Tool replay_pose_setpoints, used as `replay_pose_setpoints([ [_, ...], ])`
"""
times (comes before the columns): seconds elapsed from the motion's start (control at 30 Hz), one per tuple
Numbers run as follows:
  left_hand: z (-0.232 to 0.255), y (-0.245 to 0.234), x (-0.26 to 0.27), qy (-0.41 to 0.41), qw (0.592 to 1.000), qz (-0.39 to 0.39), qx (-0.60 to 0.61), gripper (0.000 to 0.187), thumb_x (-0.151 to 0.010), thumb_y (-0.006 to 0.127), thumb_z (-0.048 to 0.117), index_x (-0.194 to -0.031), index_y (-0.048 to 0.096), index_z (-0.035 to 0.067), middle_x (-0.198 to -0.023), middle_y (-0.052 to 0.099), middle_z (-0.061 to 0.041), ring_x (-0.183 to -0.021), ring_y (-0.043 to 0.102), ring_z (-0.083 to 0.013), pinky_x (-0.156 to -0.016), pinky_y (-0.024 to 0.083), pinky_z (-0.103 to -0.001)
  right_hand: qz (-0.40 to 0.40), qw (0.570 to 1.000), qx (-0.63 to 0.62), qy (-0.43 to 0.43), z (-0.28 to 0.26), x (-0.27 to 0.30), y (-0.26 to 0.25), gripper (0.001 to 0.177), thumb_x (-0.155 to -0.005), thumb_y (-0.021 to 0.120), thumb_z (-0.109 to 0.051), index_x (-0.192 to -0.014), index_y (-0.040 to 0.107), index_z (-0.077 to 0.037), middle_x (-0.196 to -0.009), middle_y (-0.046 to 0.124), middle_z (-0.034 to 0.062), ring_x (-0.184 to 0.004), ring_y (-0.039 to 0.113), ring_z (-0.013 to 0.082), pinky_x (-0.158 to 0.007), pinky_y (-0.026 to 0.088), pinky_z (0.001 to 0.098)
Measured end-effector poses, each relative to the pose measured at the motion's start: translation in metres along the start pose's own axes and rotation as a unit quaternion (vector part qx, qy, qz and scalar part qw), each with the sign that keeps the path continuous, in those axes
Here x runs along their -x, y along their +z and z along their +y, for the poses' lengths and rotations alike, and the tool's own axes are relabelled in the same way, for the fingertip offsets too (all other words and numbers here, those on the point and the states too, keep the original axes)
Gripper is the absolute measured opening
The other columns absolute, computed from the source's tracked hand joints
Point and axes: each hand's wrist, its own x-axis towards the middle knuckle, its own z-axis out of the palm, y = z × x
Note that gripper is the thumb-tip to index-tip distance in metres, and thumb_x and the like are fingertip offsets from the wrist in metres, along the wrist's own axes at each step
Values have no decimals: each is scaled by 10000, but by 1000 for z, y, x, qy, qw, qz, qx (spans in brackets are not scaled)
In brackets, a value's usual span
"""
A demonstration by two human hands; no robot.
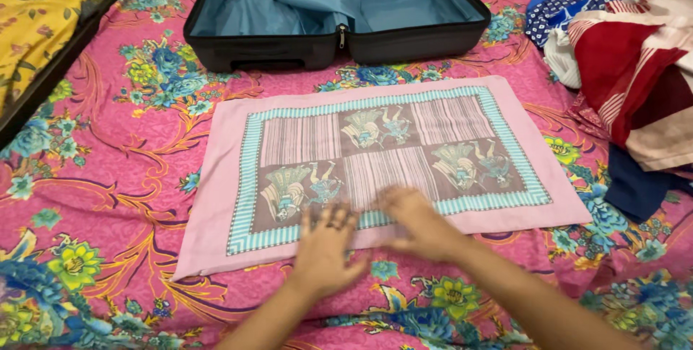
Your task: The person opens an empty hard-shell suitcase on a bed, folds a patterned cloth and a larger red and white patterned towel, and then places both folded items into the suitcase.
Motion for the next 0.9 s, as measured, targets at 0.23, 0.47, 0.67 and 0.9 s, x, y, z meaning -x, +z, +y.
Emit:
replay_pose_setpoints([
  [0.23, -27, -4, 7, 119, 991, 3, 54, 696, -765, 666, 332, -1386, 568, 32, -1497, 490, -200, -1458, 347, -375, -1184, 224, -545, -105, 988, 24, -108, 10, 13, -25, 648, -723, 767, -206, -1318, 586, -25, -1377, 588, 160, -1305, 533, 333, -1078, 404, 472],
  [0.47, -136, -17, 42, -24, 993, 73, 93, 657, -640, 758, 89, -1290, 681, 144, -1354, 637, -126, -1323, 539, -289, -1084, 438, -397, -70, 983, 122, 118, 133, 99, -74, 612, -631, 655, 5, -1223, 710, -136, -1277, 700, 68, -1164, 652, 301, -973, 519, 404],
  [0.67, -217, -61, 30, -166, 977, -45, 128, 379, -735, 743, 87, -1081, 834, 212, -945, 815, -76, -842, 789, -230, -807, 617, -351, -161, 862, 46, 478, 242, 156, -123, 341, -883, 687, -139, -1180, 802, -262, -925, 813, 38, -833, 788, 231, -792, 655, 365],
  [0.9, -301, -94, -37, -194, 971, -37, 133, 275, -761, 845, 291, -988, 845, 135, -805, 825, -94, -681, 744, -177, -672, 593, -359, -77, 913, 91, 389, 334, 127, -162, 361, -815, 796, -379, -1122, 818, -192, -960, 828, 60, -861, 765, 212, -812, 610, 367],
])
